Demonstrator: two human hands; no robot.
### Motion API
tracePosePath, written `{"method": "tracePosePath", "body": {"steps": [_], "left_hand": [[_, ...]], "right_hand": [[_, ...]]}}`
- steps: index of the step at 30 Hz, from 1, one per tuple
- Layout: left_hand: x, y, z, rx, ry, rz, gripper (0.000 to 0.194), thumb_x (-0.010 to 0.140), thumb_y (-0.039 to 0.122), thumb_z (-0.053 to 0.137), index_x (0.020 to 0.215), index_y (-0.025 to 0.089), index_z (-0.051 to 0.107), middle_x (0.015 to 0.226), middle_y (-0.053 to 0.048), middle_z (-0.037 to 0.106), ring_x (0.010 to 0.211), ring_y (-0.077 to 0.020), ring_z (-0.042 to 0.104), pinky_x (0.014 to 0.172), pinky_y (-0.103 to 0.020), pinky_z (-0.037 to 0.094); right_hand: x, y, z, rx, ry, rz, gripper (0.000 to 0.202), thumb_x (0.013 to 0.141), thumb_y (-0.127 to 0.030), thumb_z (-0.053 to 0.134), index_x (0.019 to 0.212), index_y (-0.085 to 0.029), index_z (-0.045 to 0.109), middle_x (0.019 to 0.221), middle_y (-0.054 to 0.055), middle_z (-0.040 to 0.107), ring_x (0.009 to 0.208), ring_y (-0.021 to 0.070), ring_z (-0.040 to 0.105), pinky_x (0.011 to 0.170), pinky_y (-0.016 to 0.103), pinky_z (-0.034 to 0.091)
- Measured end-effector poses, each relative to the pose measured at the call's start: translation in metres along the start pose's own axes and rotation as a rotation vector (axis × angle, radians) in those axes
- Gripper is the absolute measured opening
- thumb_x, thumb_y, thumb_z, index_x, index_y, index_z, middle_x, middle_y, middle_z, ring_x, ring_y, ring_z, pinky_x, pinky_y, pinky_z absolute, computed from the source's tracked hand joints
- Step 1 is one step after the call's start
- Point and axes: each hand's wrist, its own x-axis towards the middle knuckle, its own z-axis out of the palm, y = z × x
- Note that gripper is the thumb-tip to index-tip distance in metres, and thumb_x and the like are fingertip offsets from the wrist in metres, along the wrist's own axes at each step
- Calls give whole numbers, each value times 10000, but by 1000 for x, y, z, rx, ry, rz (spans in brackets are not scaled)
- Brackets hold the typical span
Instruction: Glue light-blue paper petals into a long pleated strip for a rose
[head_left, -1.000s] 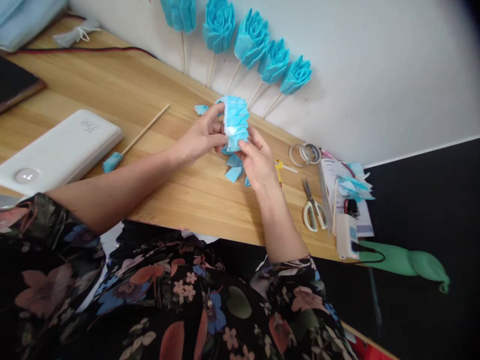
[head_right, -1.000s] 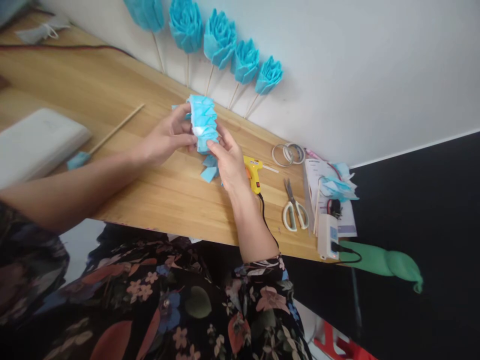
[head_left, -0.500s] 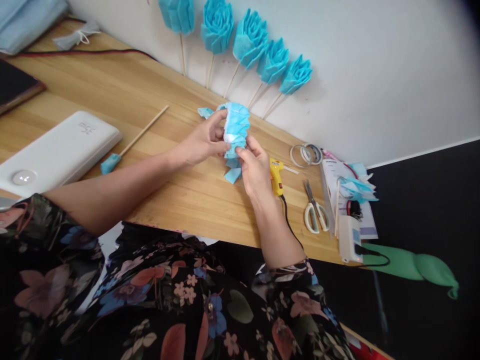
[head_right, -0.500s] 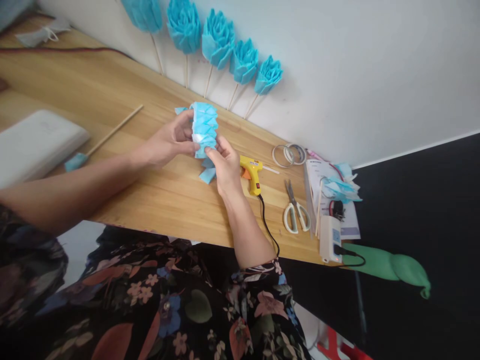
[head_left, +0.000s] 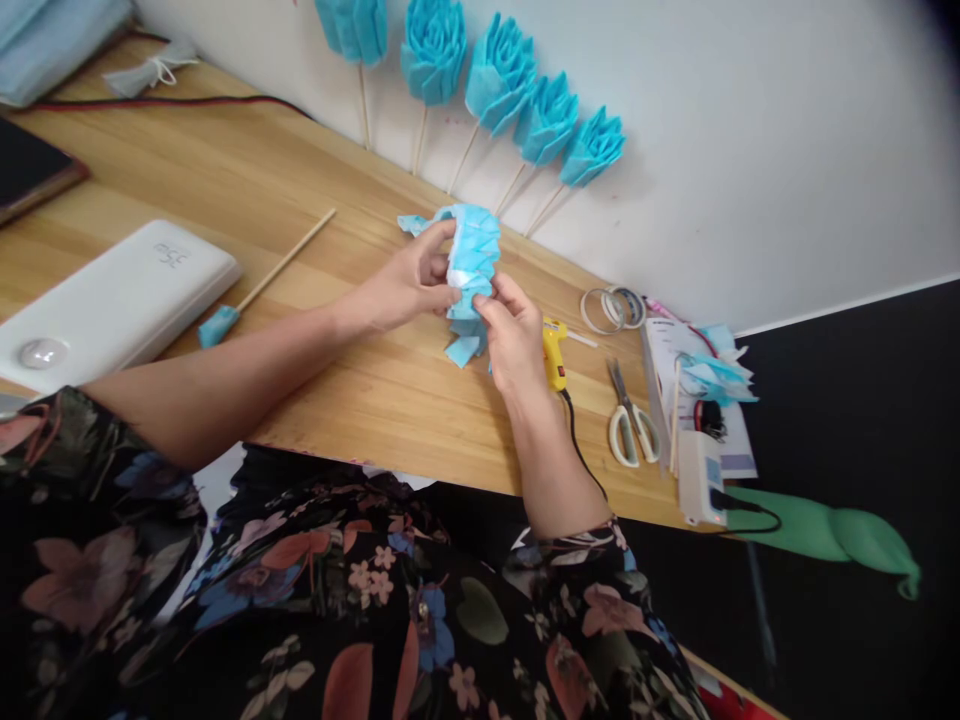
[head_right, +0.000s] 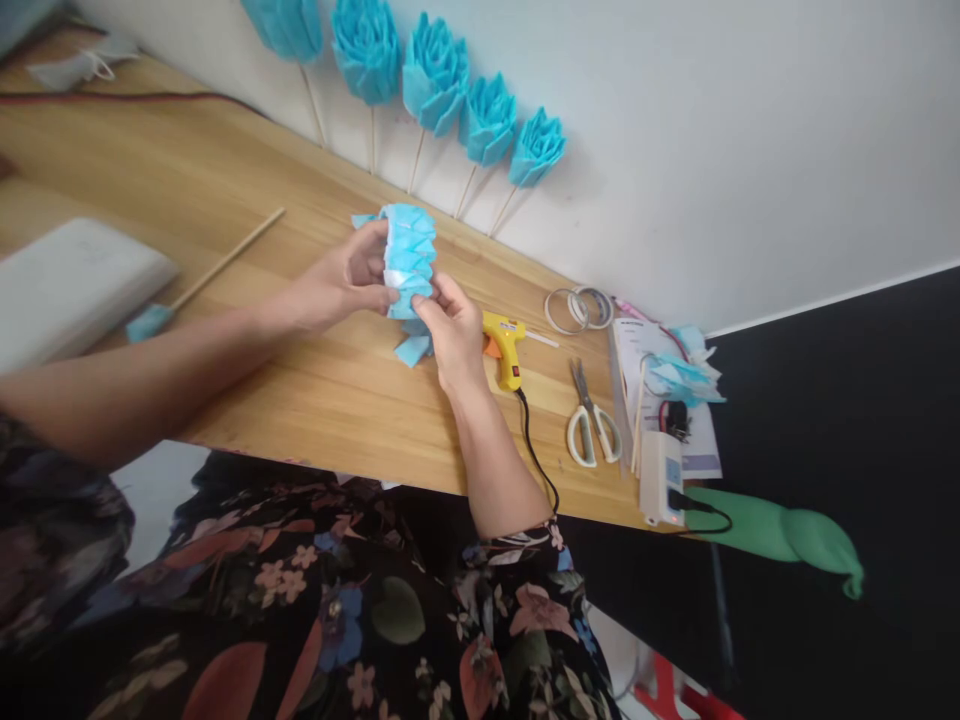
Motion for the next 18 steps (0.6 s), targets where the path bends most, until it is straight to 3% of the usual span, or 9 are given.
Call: {"method": "tracePosePath", "body": {"steps": [4, 8, 13, 18], "left_hand": [[1, -5, -3, 9, -18, 19, 769, 699, 269, 893, 1348, 266, 481, 975, -31, 707, 862, -197, 642, 670, -318, 500], [3, -10, -9, 34, -41, 33, 782, 730, 337, 907, 1374, 273, 469, 922, -12, 688, 803, -179, 635, 675, -313, 508], [3, -12, -11, 35, -73, 46, 755, 761, 338, 900, 1384, 275, 479, 931, -12, 702, 789, -164, 642, 664, -290, 505], [0, -7, -5, 30, -13, 8, 657, 782, 311, 861, 1355, 243, 548, 953, -39, 715, 789, -178, 673, 662, -293, 524]], "right_hand": [[-1, -1, -3, 18, -43, -22, 227, 828, -428, 690, 980, -262, 710, 978, 9, 762, 991, 209, 688, 960, 435, 594], [-3, -2, -5, -1, -61, 0, 279, 870, -513, 662, 980, -259, 695, 976, 10, 736, 1005, 209, 675, 940, 426, 595], [-5, -2, 0, -13, -53, 35, 378, 792, -590, 766, 988, -276, 692, 948, 0, 738, 994, 206, 678, 920, 394, 594], [-3, -2, 1, 7, 30, 14, 392, 771, -562, 788, 1040, -291, 701, 1021, 7, 762, 1007, 211, 688, 922, 397, 590]]}}
